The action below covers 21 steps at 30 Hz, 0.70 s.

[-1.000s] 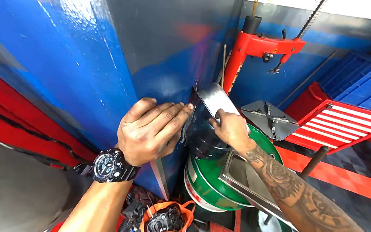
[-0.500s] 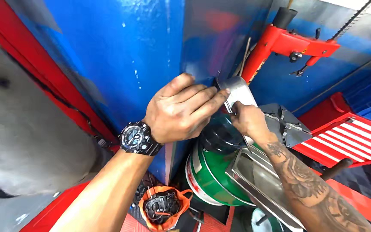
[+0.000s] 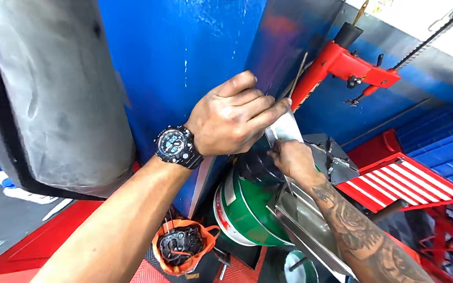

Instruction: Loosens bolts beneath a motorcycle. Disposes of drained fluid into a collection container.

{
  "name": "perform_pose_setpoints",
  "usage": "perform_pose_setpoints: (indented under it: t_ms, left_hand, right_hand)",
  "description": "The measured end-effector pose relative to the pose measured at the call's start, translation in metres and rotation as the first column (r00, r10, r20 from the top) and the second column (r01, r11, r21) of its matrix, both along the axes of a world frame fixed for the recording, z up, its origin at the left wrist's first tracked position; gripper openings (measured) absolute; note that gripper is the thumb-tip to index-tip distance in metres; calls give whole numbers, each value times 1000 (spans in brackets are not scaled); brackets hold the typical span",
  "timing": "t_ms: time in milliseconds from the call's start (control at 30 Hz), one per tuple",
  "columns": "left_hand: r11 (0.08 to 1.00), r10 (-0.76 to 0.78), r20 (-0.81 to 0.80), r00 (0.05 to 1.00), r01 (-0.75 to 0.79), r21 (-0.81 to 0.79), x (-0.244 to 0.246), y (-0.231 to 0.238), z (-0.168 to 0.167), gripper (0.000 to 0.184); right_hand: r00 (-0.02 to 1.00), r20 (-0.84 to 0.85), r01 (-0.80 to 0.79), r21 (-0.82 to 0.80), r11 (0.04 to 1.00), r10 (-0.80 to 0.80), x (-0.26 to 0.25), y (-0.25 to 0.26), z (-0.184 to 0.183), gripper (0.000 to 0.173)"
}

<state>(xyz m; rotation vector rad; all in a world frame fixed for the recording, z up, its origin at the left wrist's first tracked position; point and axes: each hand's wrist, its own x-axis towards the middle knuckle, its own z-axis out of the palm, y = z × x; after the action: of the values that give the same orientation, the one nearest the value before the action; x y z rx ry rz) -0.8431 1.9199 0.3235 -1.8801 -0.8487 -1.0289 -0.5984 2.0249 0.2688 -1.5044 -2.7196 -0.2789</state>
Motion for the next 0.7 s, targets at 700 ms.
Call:
perform_pose_setpoints:
  t_ms: [700]
  left_hand:
    - [1000, -22, -10, 1000, 22, -9, -1, -3, 0, 36]
  right_hand:
    - [975, -216, 84, 108, 991, -59, 27, -31, 27, 47]
